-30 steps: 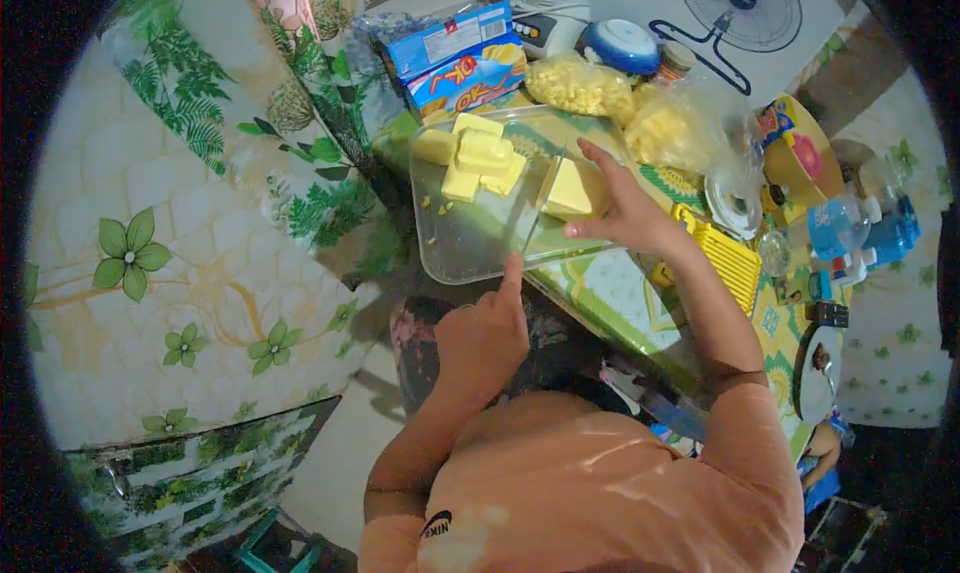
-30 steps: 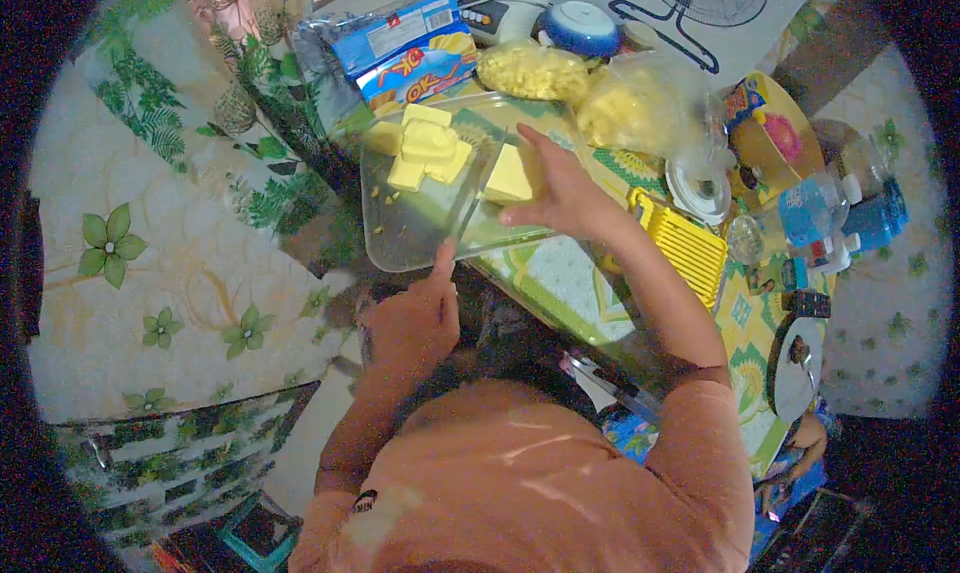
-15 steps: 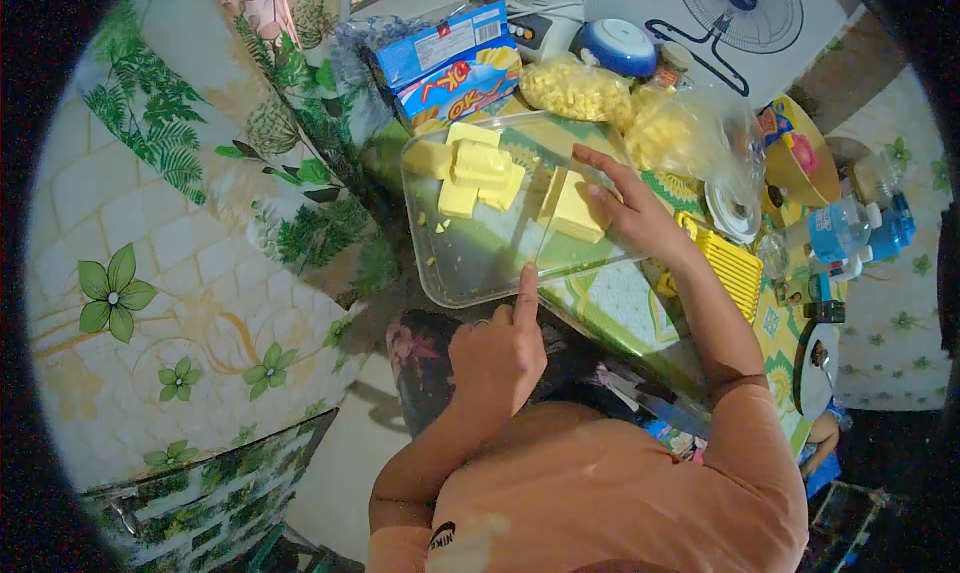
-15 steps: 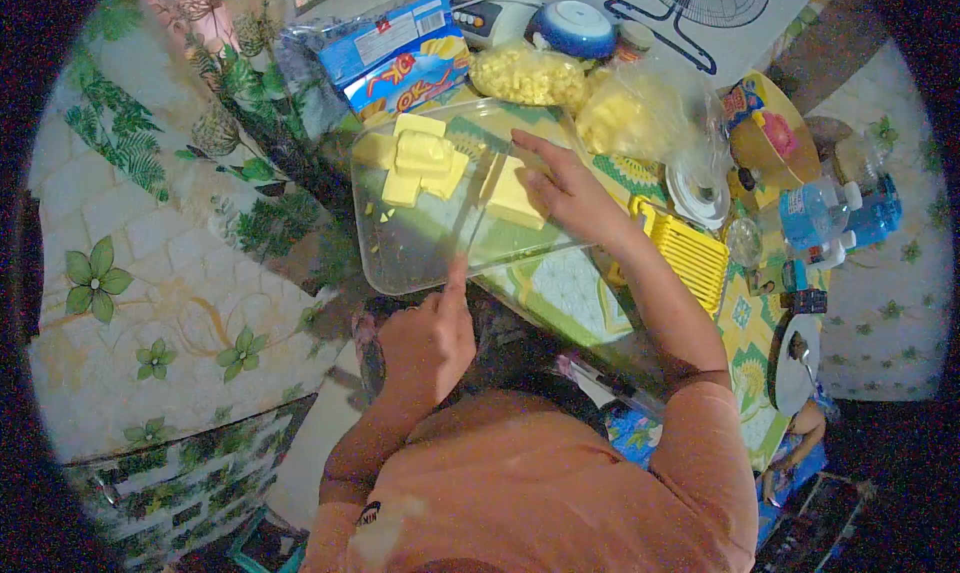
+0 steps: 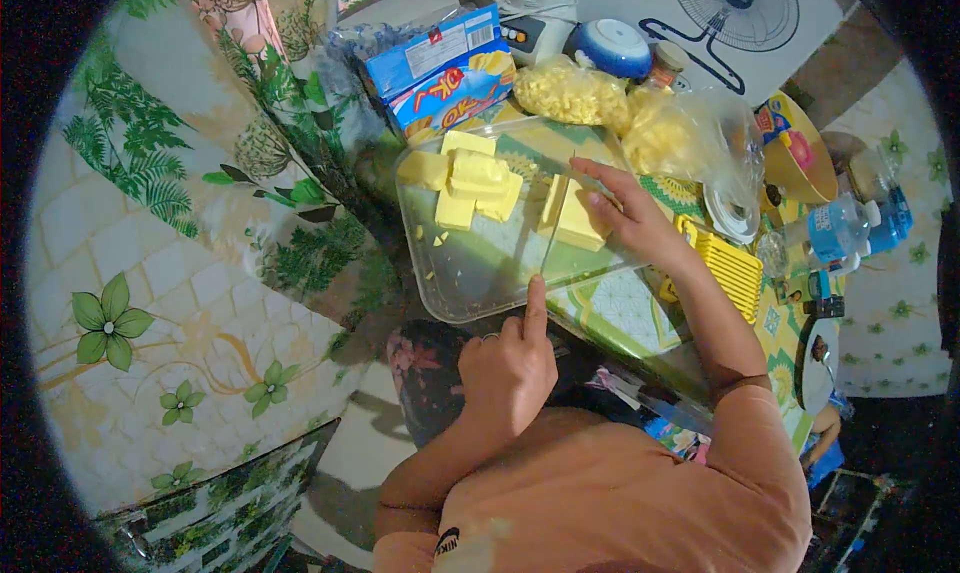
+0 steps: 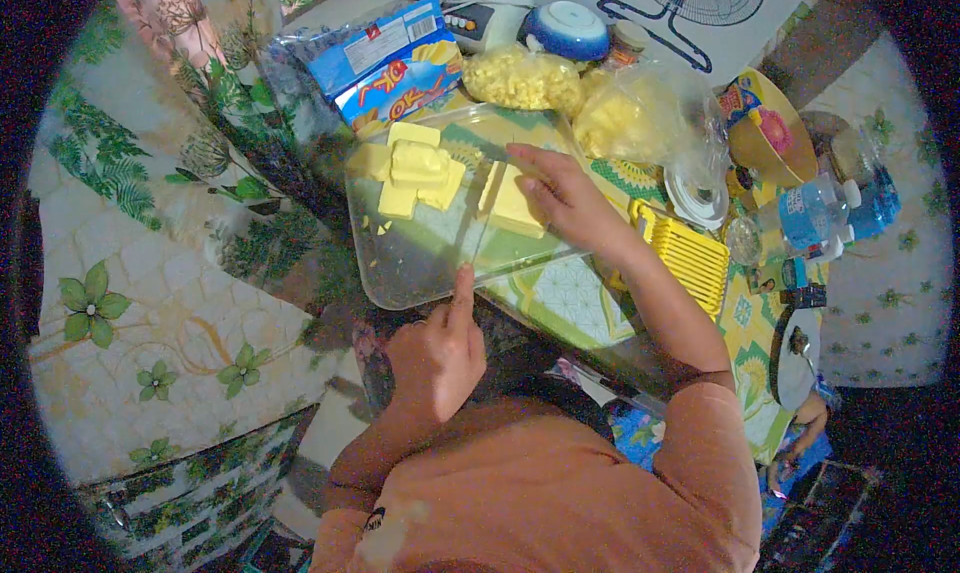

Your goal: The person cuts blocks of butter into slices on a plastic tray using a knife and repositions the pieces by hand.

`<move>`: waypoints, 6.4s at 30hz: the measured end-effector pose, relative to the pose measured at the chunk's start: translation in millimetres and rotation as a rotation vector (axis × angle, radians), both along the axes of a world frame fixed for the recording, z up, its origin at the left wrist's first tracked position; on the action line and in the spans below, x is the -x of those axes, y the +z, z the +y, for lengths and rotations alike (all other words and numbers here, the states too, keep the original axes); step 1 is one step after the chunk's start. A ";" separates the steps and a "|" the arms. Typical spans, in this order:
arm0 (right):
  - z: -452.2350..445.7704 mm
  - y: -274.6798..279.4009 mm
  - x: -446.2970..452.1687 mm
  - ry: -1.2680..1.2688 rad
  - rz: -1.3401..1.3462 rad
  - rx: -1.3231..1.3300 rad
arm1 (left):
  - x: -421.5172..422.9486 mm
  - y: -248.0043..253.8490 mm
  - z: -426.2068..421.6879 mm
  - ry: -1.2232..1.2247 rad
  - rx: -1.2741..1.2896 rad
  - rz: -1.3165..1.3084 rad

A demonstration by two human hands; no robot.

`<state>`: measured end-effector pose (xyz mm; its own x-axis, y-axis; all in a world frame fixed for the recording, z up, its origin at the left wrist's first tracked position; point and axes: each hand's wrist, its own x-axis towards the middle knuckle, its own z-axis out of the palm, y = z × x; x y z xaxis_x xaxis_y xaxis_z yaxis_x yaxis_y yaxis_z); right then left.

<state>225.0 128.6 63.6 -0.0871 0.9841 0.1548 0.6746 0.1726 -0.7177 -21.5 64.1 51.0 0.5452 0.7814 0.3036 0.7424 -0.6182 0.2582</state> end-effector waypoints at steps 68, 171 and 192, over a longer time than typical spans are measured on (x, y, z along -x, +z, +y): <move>8.6 -19.2 -5.4 0.006 -0.033 -0.222 | -1.8 7.9 3.5 -0.115 0.036 0.183; 35.8 8.1 -14.4 -0.023 -0.033 0.112 | 6.4 7.9 25.3 -0.124 0.392 0.164; -14.1 14.9 13.3 -0.120 -0.261 0.198 | 29.6 -6.3 40.1 -0.050 0.429 -0.185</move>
